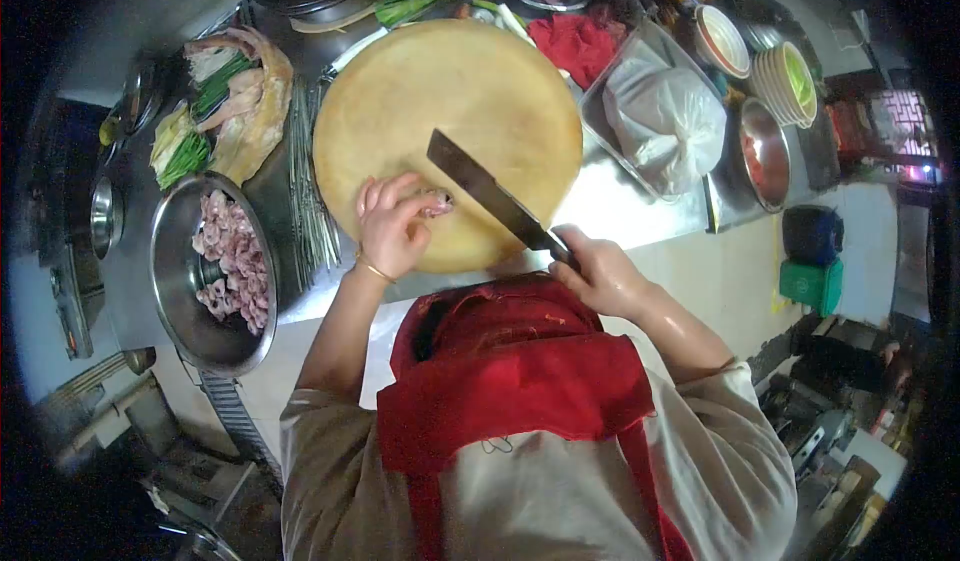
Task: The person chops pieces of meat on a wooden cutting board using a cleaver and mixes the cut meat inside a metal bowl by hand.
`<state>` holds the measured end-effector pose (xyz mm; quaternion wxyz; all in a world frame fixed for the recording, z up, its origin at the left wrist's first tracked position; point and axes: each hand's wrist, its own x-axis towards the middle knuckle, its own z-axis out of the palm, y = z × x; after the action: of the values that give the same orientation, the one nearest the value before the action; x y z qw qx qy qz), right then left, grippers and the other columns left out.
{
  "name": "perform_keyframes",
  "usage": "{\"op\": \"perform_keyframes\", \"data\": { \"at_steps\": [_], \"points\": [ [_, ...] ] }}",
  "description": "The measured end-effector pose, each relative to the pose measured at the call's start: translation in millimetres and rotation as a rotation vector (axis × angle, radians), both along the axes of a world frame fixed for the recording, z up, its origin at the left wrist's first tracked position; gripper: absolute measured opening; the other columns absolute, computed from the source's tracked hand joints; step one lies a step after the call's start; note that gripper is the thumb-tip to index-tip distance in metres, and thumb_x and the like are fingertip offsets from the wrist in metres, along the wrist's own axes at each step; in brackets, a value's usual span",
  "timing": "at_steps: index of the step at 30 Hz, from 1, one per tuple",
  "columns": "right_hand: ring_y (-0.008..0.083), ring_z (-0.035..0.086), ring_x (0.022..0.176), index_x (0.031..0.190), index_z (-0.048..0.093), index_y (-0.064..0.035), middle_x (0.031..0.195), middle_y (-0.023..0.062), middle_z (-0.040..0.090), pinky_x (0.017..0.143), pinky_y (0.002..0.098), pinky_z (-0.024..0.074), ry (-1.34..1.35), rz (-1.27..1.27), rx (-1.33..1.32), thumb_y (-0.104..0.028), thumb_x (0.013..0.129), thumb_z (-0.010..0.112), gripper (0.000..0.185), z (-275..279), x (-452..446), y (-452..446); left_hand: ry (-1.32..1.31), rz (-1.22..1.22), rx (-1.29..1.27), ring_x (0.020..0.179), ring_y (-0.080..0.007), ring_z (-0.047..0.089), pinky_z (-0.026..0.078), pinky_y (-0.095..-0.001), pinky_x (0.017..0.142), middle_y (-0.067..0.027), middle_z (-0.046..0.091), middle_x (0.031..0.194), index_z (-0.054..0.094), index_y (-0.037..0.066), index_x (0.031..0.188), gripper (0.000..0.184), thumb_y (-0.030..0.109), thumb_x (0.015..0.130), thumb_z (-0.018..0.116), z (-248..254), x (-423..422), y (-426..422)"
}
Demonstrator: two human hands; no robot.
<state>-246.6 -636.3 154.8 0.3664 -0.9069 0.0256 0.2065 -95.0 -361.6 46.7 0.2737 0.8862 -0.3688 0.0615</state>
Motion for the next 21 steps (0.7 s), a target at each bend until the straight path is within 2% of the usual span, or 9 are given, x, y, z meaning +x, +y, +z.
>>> {"op": "perform_keyframes", "data": {
  "at_steps": [2,6,9,11,15,21],
  "points": [
    [0.0406,0.064,0.072,0.123,0.047,-0.0067,0.078,0.0179,0.063,0.065,0.0474,0.0499,-0.005,0.049,-0.023,-0.017,0.090,0.062,0.037,-4,0,0,0.082,0.084,-0.096,0.107,-0.0282,0.055,0.036,-0.0511,0.100,-0.0028,0.060,0.110,0.068,0.018,0.093,0.023,0.013,0.071,0.075,0,-13,-7],
    [0.0437,0.064,0.071,0.124,0.044,-0.0070,0.079,0.0217,0.065,0.063,0.0526,0.0513,-0.099,0.142,-0.073,-0.019,0.089,0.061,0.041,-9,1,-1,0.145,0.121,-0.210,0.091,-0.0290,0.057,0.045,-0.0445,0.083,-0.0063,0.059,0.093,0.066,0.013,0.089,0.019,0.015,0.072,0.076,-26,-19,-19],
    [0.0421,0.065,0.070,0.124,0.045,-0.0067,0.079,0.0201,0.066,0.063,0.0506,0.0521,-0.080,0.168,-0.089,-0.019,0.088,0.062,0.042,-7,1,-4,-0.008,0.144,-0.287,0.086,-0.0296,0.058,0.047,-0.0423,0.079,-0.0081,0.059,0.087,0.065,0.012,0.088,0.019,0.014,0.072,0.077,-34,-17,-18],
    [0.0400,0.066,0.070,0.122,0.049,-0.0058,0.076,0.0176,0.065,0.063,0.0476,0.0526,-0.039,0.173,-0.107,-0.018,0.089,0.063,0.038,3,1,-1,0.039,0.141,-0.244,0.087,-0.0294,0.058,0.047,-0.0432,0.079,-0.0079,0.060,0.088,0.065,0.011,0.087,0.019,0.015,0.072,0.077,-33,-17,-16],
    [0.0402,0.065,0.067,0.122,0.048,-0.0065,0.072,0.0181,0.065,0.059,0.0480,0.0521,-0.072,0.178,-0.114,-0.017,0.089,0.063,0.038,-3,-7,3,0.060,0.158,-0.168,0.088,-0.0294,0.059,0.047,-0.0430,0.079,-0.0073,0.061,0.090,0.064,0.010,0.085,0.021,0.016,0.070,0.078,-34,-16,-18],
    [0.0413,0.065,0.067,0.125,0.044,-0.0072,0.072,0.0207,0.064,0.059,0.0494,0.0518,0.105,0.150,-0.151,-0.018,0.089,0.062,0.041,6,-4,14,0.046,0.182,-0.221,0.088,-0.0287,0.060,0.049,-0.0426,0.079,-0.0062,0.062,0.091,0.064,0.011,0.085,0.022,0.017,0.068,0.077,-32,-19,-20]
  ]
}}
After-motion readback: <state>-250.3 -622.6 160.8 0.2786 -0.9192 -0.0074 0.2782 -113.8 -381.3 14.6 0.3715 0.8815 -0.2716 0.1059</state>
